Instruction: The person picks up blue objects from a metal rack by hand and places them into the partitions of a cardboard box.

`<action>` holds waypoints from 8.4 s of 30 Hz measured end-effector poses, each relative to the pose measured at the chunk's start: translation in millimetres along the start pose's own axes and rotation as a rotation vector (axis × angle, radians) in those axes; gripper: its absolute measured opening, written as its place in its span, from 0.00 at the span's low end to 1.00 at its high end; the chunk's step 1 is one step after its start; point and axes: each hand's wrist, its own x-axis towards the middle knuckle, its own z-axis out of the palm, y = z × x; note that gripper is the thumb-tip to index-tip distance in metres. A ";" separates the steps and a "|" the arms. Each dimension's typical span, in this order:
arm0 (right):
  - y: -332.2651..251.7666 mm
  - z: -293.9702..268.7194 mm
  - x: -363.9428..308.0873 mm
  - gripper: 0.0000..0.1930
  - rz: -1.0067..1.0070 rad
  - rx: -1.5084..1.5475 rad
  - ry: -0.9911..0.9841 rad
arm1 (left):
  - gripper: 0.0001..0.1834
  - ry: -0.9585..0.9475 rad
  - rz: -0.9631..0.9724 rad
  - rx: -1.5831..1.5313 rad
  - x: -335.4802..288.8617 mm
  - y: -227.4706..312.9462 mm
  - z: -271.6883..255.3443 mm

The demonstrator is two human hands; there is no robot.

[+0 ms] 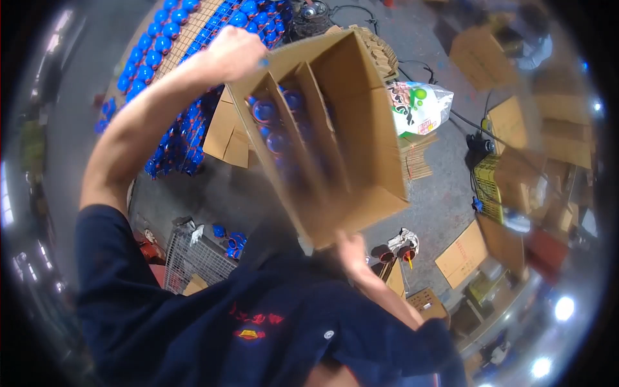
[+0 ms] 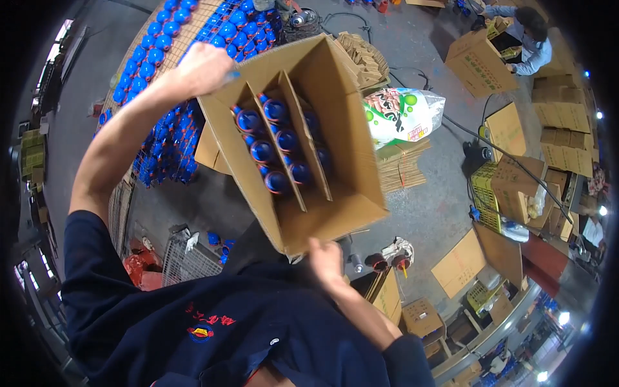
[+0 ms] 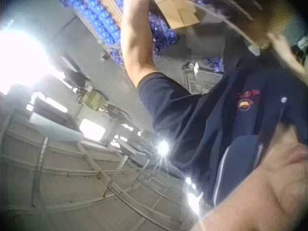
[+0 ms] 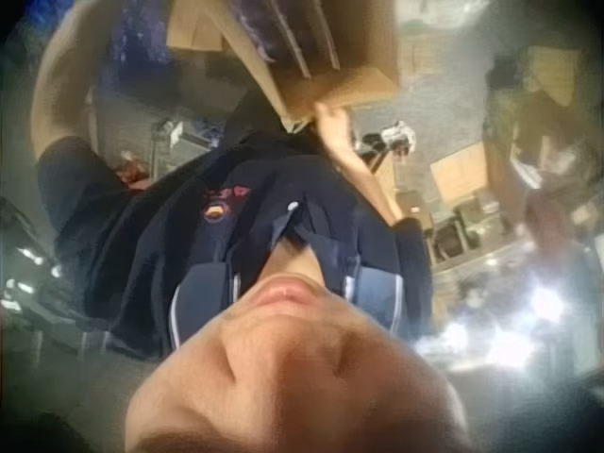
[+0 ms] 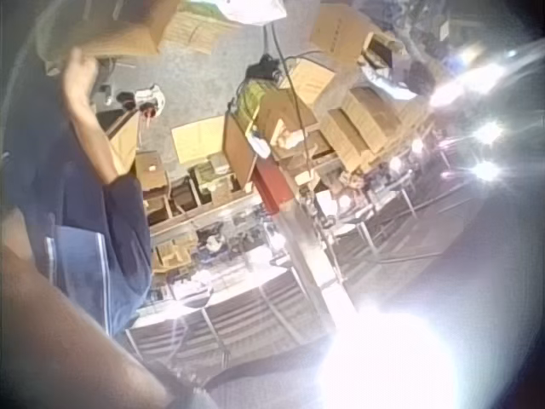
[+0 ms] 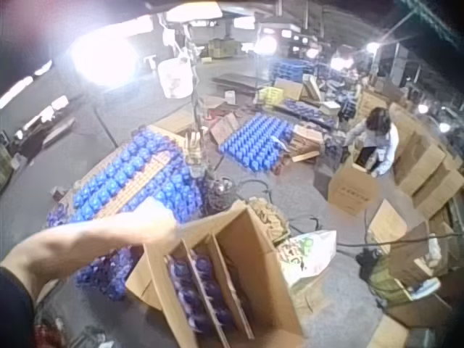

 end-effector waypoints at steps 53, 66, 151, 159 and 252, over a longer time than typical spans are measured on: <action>635.0 -511.8 70.9 0.16 0.350 0.943 0.956 | 0.35 0.005 1.090 -0.564 478.8 1236.9 -262.5; 919.0 -824.2 208.0 0.18 0.805 1.253 1.101 | 0.37 0.243 0.929 0.092 721.7 1663.6 -296.9; 1300.9 -1403.7 316.8 0.18 0.279 0.410 0.874 | 0.19 -0.466 0.677 -0.632 631.9 2162.3 -216.2; 1199.8 -1377.0 191.8 0.17 0.387 0.595 0.853 | 0.39 -0.604 0.653 0.179 589.0 2205.3 -269.7; 1351.6 -1667.8 260.7 0.26 0.277 0.121 1.030 | 0.30 -0.541 0.146 -0.933 504.8 2114.3 -237.9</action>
